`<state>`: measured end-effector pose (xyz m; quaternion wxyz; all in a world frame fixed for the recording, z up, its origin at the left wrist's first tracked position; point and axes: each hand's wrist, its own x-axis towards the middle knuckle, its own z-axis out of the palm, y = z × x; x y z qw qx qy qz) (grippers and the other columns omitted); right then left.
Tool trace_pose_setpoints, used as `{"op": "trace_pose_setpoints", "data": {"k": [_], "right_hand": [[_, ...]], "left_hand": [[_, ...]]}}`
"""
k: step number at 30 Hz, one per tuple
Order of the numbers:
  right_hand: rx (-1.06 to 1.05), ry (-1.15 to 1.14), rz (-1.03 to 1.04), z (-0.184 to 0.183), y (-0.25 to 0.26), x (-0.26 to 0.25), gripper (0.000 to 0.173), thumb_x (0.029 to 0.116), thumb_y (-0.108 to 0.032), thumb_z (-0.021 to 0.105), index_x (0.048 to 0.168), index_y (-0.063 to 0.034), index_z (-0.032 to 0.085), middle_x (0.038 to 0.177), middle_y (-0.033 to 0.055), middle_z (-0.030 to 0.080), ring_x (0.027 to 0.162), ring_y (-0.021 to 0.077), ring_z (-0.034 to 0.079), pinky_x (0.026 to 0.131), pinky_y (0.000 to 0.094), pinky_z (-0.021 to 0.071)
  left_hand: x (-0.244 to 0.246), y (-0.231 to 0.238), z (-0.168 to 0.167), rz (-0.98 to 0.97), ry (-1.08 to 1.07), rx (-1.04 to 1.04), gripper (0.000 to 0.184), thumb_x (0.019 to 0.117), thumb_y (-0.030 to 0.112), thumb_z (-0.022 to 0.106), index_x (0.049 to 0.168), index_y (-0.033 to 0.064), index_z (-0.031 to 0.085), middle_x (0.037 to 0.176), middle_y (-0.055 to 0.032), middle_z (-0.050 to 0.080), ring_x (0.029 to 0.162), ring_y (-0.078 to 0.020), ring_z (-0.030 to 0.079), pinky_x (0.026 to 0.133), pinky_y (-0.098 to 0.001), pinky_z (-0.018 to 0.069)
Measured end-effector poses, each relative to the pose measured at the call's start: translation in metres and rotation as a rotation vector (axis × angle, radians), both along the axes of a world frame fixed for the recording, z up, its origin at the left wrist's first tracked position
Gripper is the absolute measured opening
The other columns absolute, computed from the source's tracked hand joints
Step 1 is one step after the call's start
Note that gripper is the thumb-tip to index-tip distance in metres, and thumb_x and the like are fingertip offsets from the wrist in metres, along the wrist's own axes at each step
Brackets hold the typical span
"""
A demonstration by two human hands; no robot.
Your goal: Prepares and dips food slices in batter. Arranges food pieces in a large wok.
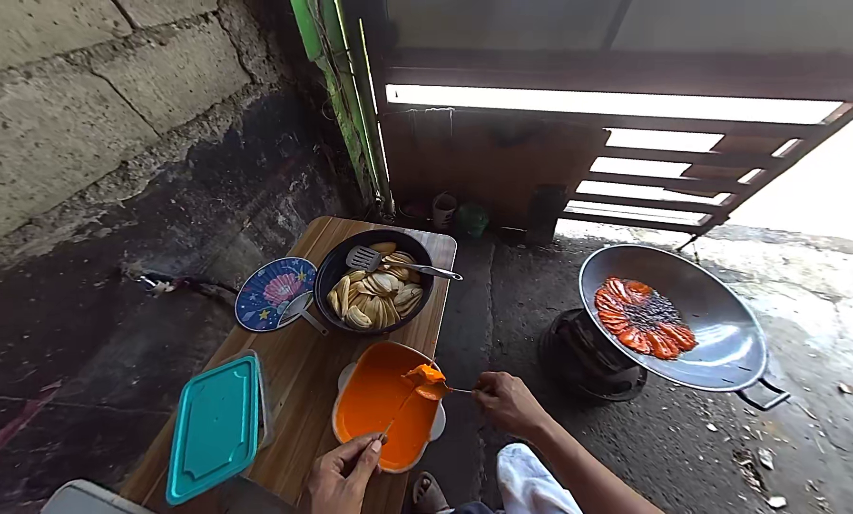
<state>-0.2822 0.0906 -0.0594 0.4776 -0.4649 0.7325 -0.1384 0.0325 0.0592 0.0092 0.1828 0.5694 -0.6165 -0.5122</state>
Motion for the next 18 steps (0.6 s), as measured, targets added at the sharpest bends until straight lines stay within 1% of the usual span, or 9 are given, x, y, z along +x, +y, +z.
{"op": "trace_pose_setpoints", "data": {"k": [3,7,8,10,12,15,18], "right_hand": [[-0.045,-0.036,-0.023,0.008,0.021,-0.037,0.031,0.1031,-0.033,0.055,0.118,-0.0113,0.071,0.094,0.0064,0.074,0.084,0.0188,0.071,0.083,0.0438,0.0563],[-0.096,-0.038,-0.072,0.013,0.064,-0.107,0.031,0.1032,-0.033,0.055,0.119,-0.0112,0.071,0.093,0.0055,0.074,0.083,0.0178,0.07,0.082,0.0427,0.0557],[-0.111,-0.036,-0.087,0.016,0.077,-0.128,0.031,0.1034,-0.032,0.055,0.119,-0.0108,0.071,0.092,0.0056,0.074,0.082,0.018,0.07,0.081,0.0426,0.0558],[-0.135,-0.027,-0.121,0.019,0.106,-0.174,0.031,0.1036,-0.031,0.054,0.12,-0.0101,0.07,0.091,0.0067,0.073,0.081,0.0191,0.069,0.08,0.0431,0.0553],[-0.153,-0.004,-0.154,0.022,0.137,-0.226,0.031,0.1036,-0.031,0.054,0.121,-0.0104,0.07,0.092,0.0069,0.072,0.082,0.0194,0.069,0.081,0.0432,0.0551],[-0.147,0.051,-0.197,0.025,0.186,-0.306,0.032,0.1036,-0.032,0.053,0.12,-0.0114,0.071,0.094,0.0069,0.073,0.086,0.0196,0.07,0.084,0.0439,0.0552],[-0.126,0.111,-0.23,0.036,0.227,-0.381,0.032,0.1046,-0.031,0.051,0.12,-0.0105,0.071,0.098,0.0092,0.073,0.091,0.0223,0.07,0.09,0.0462,0.0536]], "left_hand": [[-0.043,0.011,0.004,-0.04,-0.022,0.004,0.021,0.1008,0.017,0.061,0.111,0.0088,0.078,0.081,0.003,0.074,0.064,-0.0032,0.062,0.062,-0.0241,0.0508],[-0.118,0.031,0.004,-0.126,-0.045,-0.022,0.022,0.1003,0.019,0.062,0.112,0.0102,0.079,0.083,0.0022,0.075,0.066,-0.0055,0.064,0.066,-0.0276,0.0537],[-0.141,0.037,0.004,-0.153,-0.052,-0.029,0.022,0.1005,0.02,0.062,0.112,0.0107,0.079,0.084,0.0018,0.075,0.068,-0.0061,0.065,0.068,-0.0287,0.0548],[-0.191,0.053,0.003,-0.2,-0.052,-0.046,0.022,0.1008,0.02,0.062,0.113,0.011,0.078,0.084,0.0019,0.075,0.067,-0.0059,0.065,0.066,-0.0283,0.0536],[-0.244,0.07,-0.002,-0.243,-0.02,-0.061,0.022,0.1009,0.018,0.062,0.113,0.0098,0.078,0.086,0.002,0.076,0.068,-0.0045,0.065,0.066,-0.026,0.0533],[-0.325,0.1,-0.014,-0.279,0.049,-0.041,0.021,0.1008,0.017,0.062,0.112,0.0088,0.078,0.086,0.0027,0.076,0.067,-0.0027,0.064,0.063,-0.0227,0.052],[-0.41,0.122,-0.019,-0.314,0.112,-0.001,0.021,0.1009,0.015,0.062,0.111,0.0068,0.078,0.082,0.0028,0.075,0.063,-0.0015,0.061,0.06,-0.0205,0.0496]]}}
